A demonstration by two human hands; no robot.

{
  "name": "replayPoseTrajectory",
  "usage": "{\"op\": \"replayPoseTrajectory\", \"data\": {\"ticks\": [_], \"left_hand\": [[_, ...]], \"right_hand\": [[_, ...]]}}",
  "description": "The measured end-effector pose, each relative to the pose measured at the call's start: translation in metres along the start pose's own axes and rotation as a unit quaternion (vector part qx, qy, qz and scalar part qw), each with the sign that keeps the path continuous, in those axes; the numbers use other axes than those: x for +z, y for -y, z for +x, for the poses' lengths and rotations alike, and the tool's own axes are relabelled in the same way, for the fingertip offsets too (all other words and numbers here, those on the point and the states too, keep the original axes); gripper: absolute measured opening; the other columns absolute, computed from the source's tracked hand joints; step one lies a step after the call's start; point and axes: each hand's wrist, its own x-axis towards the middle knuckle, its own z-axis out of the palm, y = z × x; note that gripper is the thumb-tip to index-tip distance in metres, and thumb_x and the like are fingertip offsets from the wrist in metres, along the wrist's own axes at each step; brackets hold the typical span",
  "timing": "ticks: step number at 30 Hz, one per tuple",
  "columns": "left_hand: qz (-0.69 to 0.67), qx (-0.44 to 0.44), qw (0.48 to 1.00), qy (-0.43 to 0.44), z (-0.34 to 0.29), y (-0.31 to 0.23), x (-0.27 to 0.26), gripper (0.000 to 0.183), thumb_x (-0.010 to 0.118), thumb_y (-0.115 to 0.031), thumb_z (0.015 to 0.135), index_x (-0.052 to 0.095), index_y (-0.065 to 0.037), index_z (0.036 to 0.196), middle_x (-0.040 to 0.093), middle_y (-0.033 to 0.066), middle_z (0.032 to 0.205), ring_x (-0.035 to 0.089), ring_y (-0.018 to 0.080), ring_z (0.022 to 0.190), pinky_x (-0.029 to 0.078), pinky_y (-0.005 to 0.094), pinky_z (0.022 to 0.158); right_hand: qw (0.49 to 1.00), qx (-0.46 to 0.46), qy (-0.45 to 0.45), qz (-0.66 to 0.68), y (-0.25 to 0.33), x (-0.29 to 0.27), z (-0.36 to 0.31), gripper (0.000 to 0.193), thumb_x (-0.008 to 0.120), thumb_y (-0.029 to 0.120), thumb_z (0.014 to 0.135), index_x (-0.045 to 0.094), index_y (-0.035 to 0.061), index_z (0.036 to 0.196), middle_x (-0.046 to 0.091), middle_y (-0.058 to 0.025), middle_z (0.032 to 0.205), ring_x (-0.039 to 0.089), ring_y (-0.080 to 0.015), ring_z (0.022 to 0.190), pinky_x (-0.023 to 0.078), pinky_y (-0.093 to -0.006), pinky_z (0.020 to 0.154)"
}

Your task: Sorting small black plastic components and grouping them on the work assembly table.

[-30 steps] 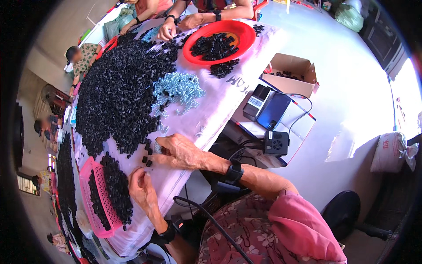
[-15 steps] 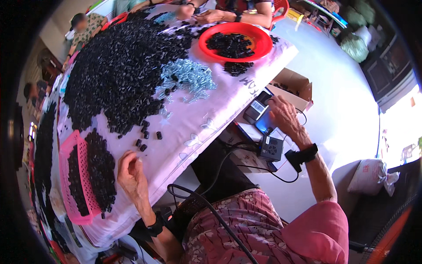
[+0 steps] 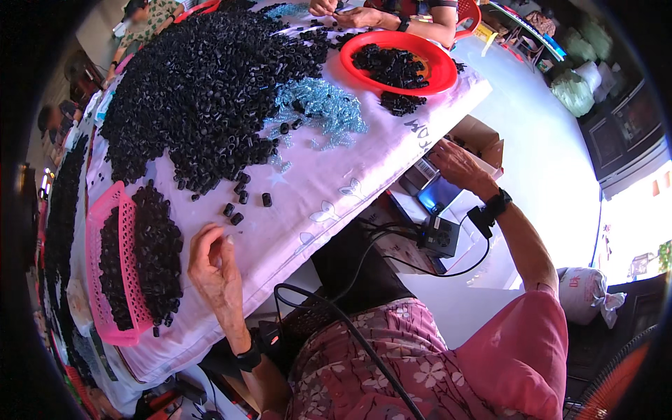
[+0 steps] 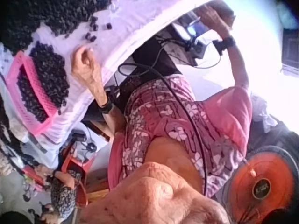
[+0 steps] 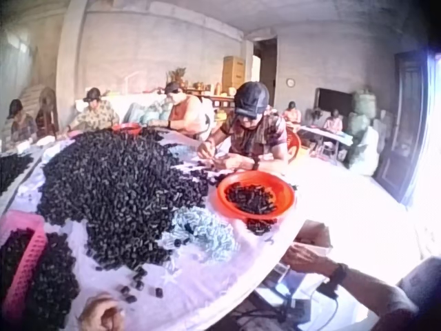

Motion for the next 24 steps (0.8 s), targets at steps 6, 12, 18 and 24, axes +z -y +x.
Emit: {"op": "replayPoseTrajectory", "data": {"ticks": [6,12,18,24], "left_hand": [[0.008,-0.012,1.0,-0.009,-0.001,-0.001,-0.001,0.018,0.062,0.002,0.081,0.063,0.001,0.099,0.063,0.0096,0.104,0.062,0.0183,0.085,0.051,0.0273,0.07],[0.004,0.005,1.0,-0.018,0.0,-0.002,0.0,0.017,0.062,-0.001,0.081,0.064,-0.001,0.097,0.063,0.0084,0.104,0.062,0.0173,0.079,0.049,0.0259,0.064],[-0.004,-0.022,1.0,-0.018,-0.003,-0.005,-0.004,0.018,0.062,0.003,0.08,0.063,-0.001,0.098,0.062,0.0087,0.103,0.06,0.0163,0.08,0.049,0.0255,0.064],[-0.03,0.008,0.999,-0.008,-0.001,0.0,0.0,0.017,0.061,0.002,0.082,0.063,0.001,0.098,0.062,0.0139,0.104,0.063,0.0257,0.086,0.053,0.0311,0.068]], "right_hand": [[0.995,-0.076,0.019,-0.056,0.002,-0.007,0.006,0.034,0.053,0.006,0.078,0.06,-0.0073,0.109,0.052,-0.0187,0.124,0.046,-0.03,0.123,0.034,-0.0368,0.111],[0.994,-0.099,0.041,0.004,-0.016,0.004,0.001,0.042,0.054,0.001,0.073,0.056,-0.0095,0.113,0.051,-0.0237,0.123,0.048,-0.0349,0.119,0.044,-0.0392,0.102],[0.986,-0.163,0.038,-0.021,-0.013,-0.007,0.013,0.041,0.056,0.004,0.07,0.058,-0.0096,0.109,0.056,-0.0204,0.117,0.05,-0.0339,0.118,0.041,-0.0381,0.105],[0.993,-0.108,0.027,-0.022,-0.011,-0.016,0.003,0.043,0.063,0.003,0.068,0.057,-0.0042,0.11,0.053,-0.0189,0.121,0.049,-0.0333,0.119,0.042,-0.0384,0.103]]}}
